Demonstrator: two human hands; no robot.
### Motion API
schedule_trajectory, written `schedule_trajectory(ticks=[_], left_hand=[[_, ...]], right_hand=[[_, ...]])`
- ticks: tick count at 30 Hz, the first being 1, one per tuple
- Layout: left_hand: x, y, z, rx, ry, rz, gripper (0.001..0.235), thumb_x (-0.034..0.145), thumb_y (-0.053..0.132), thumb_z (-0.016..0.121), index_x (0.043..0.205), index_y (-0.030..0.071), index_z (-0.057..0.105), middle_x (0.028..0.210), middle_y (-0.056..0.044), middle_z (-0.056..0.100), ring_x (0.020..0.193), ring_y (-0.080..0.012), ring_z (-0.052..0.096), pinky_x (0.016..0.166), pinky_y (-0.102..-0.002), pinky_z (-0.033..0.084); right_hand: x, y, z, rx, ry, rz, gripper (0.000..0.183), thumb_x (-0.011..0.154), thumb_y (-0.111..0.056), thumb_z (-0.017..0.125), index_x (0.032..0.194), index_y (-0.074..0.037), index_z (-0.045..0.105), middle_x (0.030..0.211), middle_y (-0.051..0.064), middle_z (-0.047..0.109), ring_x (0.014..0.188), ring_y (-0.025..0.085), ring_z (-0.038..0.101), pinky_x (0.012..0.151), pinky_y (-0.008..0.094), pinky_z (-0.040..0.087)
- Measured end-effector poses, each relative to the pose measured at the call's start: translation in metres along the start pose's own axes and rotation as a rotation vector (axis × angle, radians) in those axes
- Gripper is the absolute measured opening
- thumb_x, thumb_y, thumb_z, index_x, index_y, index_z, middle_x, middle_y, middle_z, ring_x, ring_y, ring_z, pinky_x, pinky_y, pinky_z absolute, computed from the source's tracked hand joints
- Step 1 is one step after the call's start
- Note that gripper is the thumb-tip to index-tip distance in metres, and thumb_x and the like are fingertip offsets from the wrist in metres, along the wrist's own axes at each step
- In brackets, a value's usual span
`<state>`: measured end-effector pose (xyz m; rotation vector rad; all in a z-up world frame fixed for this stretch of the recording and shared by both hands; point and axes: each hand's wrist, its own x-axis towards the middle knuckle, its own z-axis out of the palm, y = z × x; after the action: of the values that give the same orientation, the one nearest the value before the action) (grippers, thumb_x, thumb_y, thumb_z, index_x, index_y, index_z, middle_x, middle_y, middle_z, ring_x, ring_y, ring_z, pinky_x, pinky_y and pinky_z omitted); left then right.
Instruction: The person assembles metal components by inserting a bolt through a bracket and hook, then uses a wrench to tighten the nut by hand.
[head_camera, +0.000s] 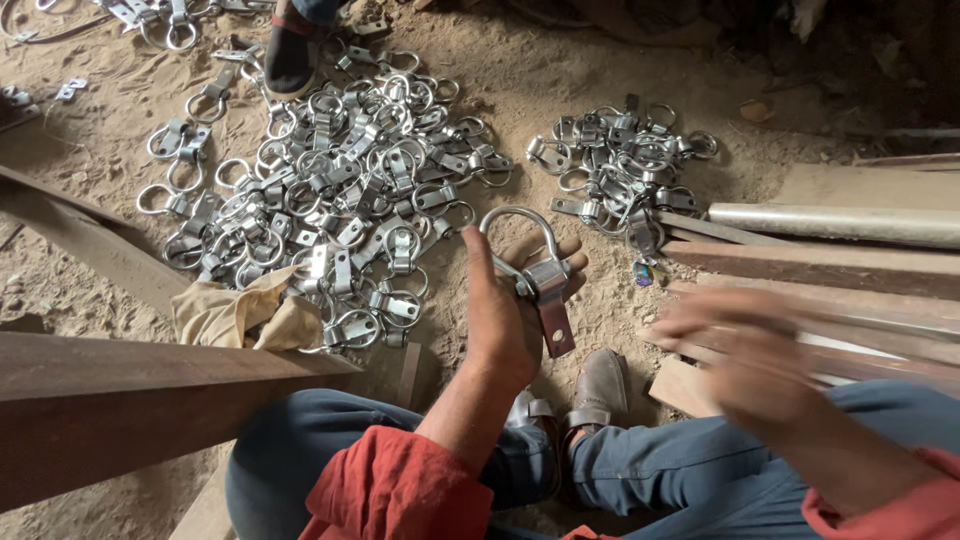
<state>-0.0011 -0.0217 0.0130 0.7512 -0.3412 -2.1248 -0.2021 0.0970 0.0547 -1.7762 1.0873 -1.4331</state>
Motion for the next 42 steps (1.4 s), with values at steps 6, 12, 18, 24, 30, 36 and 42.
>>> schedule_trajectory(ticks=[6,12,18,24,30,36,42], left_hand=[[-0.002,0.003,0.003,-0.026,-0.035,0.004,0.103,0.097,0.076,0.024,0.144,-0.013,0.047,0.12,-0.028,0.069,0.107,-0.0324,0.072,0.1,-0.044,0.056],[0.003,-0.001,0.0,-0.047,-0.078,0.052,0.101,0.098,0.076,0.026,0.142,-0.012,0.05,0.12,-0.025,0.069,0.106,-0.0301,0.071,0.098,-0.045,0.056],[0.004,0.0,-0.004,-0.052,-0.058,0.062,0.098,0.098,0.076,0.028,0.141,-0.009,0.051,0.117,-0.027,0.069,0.105,-0.0333,0.07,0.099,-0.046,0.055],[0.0,0.004,0.004,-0.049,-0.027,0.012,0.096,0.095,0.077,0.03,0.147,-0.001,0.049,0.119,-0.024,0.067,0.104,-0.0303,0.068,0.093,-0.048,0.057],[-0.011,0.007,0.013,-0.181,-0.177,-0.011,0.095,0.096,0.079,0.03,0.153,0.004,0.045,0.117,-0.022,0.066,0.103,-0.0318,0.068,0.091,-0.051,0.057],[-0.014,0.023,0.015,-0.108,-0.26,-0.007,0.088,0.098,0.074,0.029,0.157,0.009,0.04,0.116,-0.018,0.066,0.1,-0.0313,0.066,0.089,-0.057,0.056],[-0.014,0.029,0.017,0.088,-0.289,0.154,0.078,0.104,0.059,0.027,0.16,0.006,0.039,0.116,-0.019,0.07,0.106,-0.03,0.067,0.1,-0.045,0.052]], right_hand=[[0.006,-0.007,0.001,-0.46,0.176,0.016,0.023,0.109,-0.022,0.052,0.108,-0.006,0.069,0.079,0.006,0.072,0.058,0.013,0.071,0.05,0.026,0.054],[0.016,0.001,0.019,-0.731,-0.122,0.221,0.025,0.097,-0.021,0.061,0.107,-0.002,0.074,0.072,0.012,0.073,0.055,0.017,0.069,0.047,0.035,0.053],[-0.007,0.008,0.015,-0.382,0.135,0.01,0.02,0.111,-0.026,0.058,0.117,-0.013,0.073,0.085,0.004,0.076,0.067,0.011,0.071,0.06,0.029,0.057],[0.011,0.008,0.018,-0.463,0.01,0.376,0.022,0.105,-0.019,0.053,0.114,-0.006,0.068,0.086,0.007,0.077,0.075,0.016,0.076,0.065,0.031,0.061],[0.011,0.021,0.027,0.179,0.073,0.72,0.031,0.108,-0.017,0.045,0.123,0.001,0.065,0.115,0.014,0.073,0.106,0.02,0.069,0.096,0.035,0.056],[0.003,0.02,0.04,0.634,0.224,1.051,0.035,0.104,-0.019,0.045,0.123,0.002,0.064,0.111,0.015,0.071,0.099,0.023,0.07,0.09,0.04,0.057],[0.005,0.017,0.034,0.647,0.272,1.093,0.034,0.105,-0.019,0.046,0.123,0.005,0.061,0.11,0.014,0.07,0.098,0.023,0.07,0.086,0.04,0.059]])
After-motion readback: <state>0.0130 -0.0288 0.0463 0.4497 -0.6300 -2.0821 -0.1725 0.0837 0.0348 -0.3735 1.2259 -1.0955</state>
